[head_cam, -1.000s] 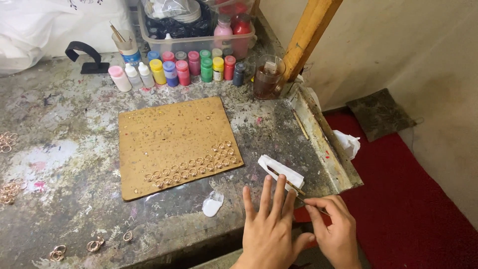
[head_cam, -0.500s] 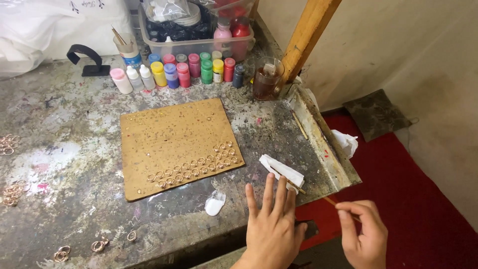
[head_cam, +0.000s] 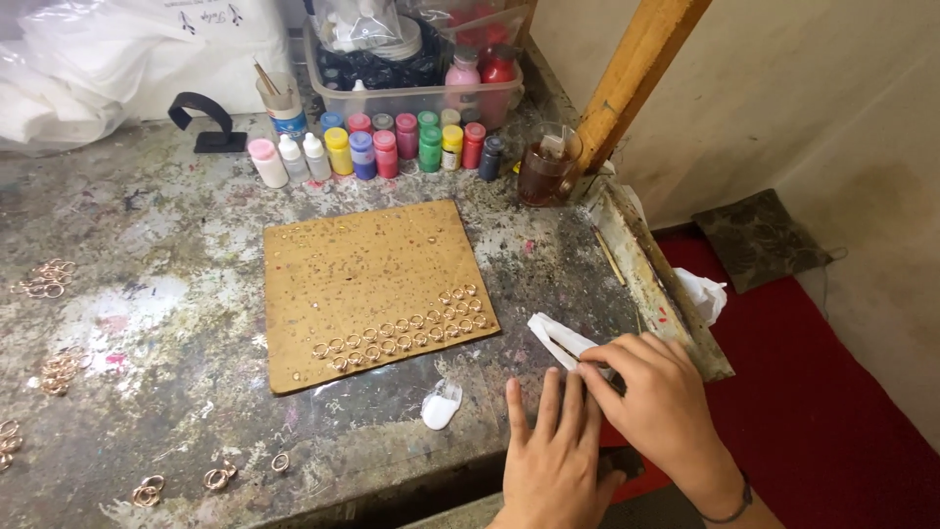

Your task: The person uses a small brush to apply white paint to small copper rings on a workbench. They dip the brush into a small puddle of paint, carefully coat each ring, and place the painted rings on a cork board. The process is repeated for several rings.

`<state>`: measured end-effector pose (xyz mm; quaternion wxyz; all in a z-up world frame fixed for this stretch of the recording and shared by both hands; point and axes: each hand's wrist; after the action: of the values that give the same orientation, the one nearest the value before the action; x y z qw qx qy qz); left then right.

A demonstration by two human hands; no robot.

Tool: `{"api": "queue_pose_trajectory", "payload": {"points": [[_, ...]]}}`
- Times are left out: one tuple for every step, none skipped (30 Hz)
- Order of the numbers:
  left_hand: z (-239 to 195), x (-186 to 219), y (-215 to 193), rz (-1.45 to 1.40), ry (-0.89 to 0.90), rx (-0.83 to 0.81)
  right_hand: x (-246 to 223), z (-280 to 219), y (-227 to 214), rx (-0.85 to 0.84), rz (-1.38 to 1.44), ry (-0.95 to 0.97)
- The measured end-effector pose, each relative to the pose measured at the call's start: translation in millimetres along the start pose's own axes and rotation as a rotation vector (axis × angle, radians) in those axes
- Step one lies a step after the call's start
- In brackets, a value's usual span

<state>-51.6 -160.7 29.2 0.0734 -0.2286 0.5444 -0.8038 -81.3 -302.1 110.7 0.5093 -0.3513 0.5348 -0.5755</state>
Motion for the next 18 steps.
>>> {"api": "queue_pose_trajectory", "payload": {"points": [[-0.2,0.2,0.6,0.003,-0.001,-0.008,-2.1,3.9,0.9,-0.049,-0.011,0.034],[0.3,1.1,1.1,0.001,0.001,-0.013,-3.8,7.6,0.7,-0.098,-0.028,0.07],[0.2,0.8,1.4,-0.001,0.0,-0.011,-3.1,9.4,0.7,-0.098,-0.03,0.068],[0.0,1.0,1.7,-0.008,0.003,-0.012,-2.1,10.7,0.7,-0.158,-0.057,0.105],[-0.1,1.4,2.2,-0.016,0.007,-0.013,-0.9,12.0,0.6,-0.218,-0.085,0.142],[-0.1,1.2,1.3,-0.016,0.006,-0.012,-1.5,12.3,-0.1,-0.218,-0.086,0.141],[-0.1,1.0,0.5,-0.014,0.013,-0.011,-2.0,12.5,-0.8,-0.24,-0.097,0.153],[-0.4,0.7,-0.1,-0.011,0.019,-0.01,-2.7,12.7,-1.1,-0.261,-0.108,0.164],[-0.2,1.0,-0.5,-0.011,0.018,-0.009,-3.7,13.2,-3.4,-0.261,-0.108,0.163],[-0.1,1.3,-0.9,-0.014,0.015,-0.009,-4.6,13.7,-5.5,-0.278,-0.082,0.199],[0.0,1.5,-1.2,-0.018,0.011,-0.008,-5.6,14.3,-7.6,-0.296,-0.055,0.235],[-0.1,1.6,-2.4,-0.017,0.007,-0.007,-2.8,12.1,-7.9,-0.297,-0.055,0.231],[-0.4,1.6,-3.7,-0.027,0.011,0.014,-0.2,10.0,-8.2,-0.249,-0.024,0.231],[-0.7,0.8,-5.0,-0.036,0.014,0.037,2.0,8.6,-8.0,-0.2,0.008,0.229],[-0.1,0.3,-5.0,-0.033,0.009,0.039,3.5,5.9,-8.6,-0.2,0.009,0.223],[0.3,-0.2,-4.8,-0.061,0.026,0.035,5.0,3.0,-8.7,-0.111,0.11,0.196],[0.6,-0.9,-4.8,-0.089,0.043,0.032,6.5,0.2,-8.9,-0.022,0.21,0.169],[1.9,-1.4,-5.0,-0.086,0.038,0.034,0.7,-4.8,-10.4,-0.022,0.213,0.163]]}}
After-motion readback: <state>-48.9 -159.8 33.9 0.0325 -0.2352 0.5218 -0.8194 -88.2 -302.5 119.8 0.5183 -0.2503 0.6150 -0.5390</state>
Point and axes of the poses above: each hand's wrist, its own z-axis towards the middle knuckle, its own y-axis out of the palm, x = y × z, and after that the axes turned 13 degrees about -x, right-handed
